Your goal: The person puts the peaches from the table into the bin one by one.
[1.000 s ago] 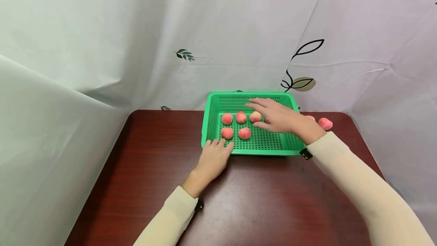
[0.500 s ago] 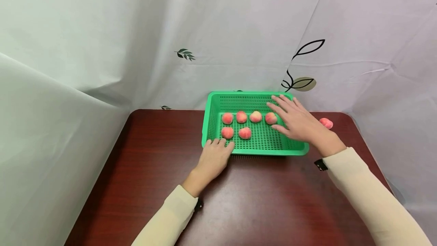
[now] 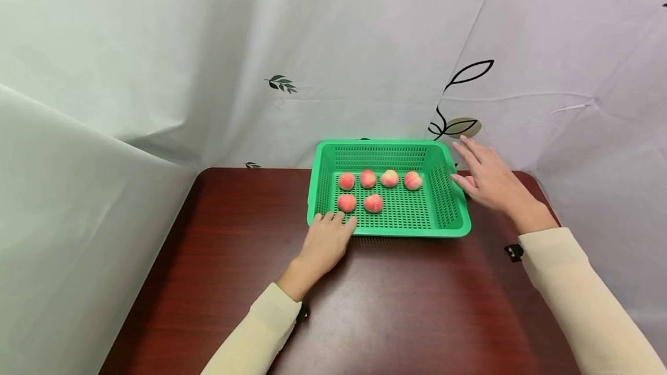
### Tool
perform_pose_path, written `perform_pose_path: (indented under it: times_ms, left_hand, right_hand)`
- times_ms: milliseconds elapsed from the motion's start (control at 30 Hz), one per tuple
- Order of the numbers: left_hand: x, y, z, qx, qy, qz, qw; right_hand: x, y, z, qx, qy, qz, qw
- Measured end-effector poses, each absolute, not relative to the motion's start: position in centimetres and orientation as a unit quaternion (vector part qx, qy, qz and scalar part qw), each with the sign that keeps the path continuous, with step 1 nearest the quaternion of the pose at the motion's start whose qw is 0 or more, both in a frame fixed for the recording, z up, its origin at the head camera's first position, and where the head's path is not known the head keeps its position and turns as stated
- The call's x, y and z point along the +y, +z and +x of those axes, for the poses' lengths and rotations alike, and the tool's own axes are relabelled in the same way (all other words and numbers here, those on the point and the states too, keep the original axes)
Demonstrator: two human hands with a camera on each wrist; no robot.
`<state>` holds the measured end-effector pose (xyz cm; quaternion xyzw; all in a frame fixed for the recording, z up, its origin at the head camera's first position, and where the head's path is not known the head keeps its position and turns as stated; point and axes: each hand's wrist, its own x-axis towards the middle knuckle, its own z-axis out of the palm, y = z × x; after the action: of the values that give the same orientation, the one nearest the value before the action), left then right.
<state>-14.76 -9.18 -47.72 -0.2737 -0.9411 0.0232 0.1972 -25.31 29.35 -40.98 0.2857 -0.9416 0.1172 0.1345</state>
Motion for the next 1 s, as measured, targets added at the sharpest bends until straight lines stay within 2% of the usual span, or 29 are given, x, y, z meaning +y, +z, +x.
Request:
perform_pose_path:
  times_ms: [200, 500, 800, 1000]
  left_hand:
    - [-9.2, -47.8, -14.8, -0.94, 0.023, -0.275, 0.2]
    - [-9.2, -47.9, -14.9, -0.939, 0.026, -0.275, 0.203]
    - [-9.2, -47.7, -14.8, -0.936, 0.018, -0.278, 0.213]
    - [-9.2, -47.7, -14.8, -0.936, 0.022, -0.278, 0.213]
  right_hand:
    - [31.2, -42.5, -26.2, -0.942, 0.142, 0.268, 0.143]
    - [32.6, -44.3, -27.1, -0.959, 0.153, 0.219, 0.094]
    - [32.7, -46.8, -27.9, -0.959, 0.134, 0.229, 0.096]
    - [32.1, -48.1, -28.1, -0.968, 0.115, 0.216, 0.044]
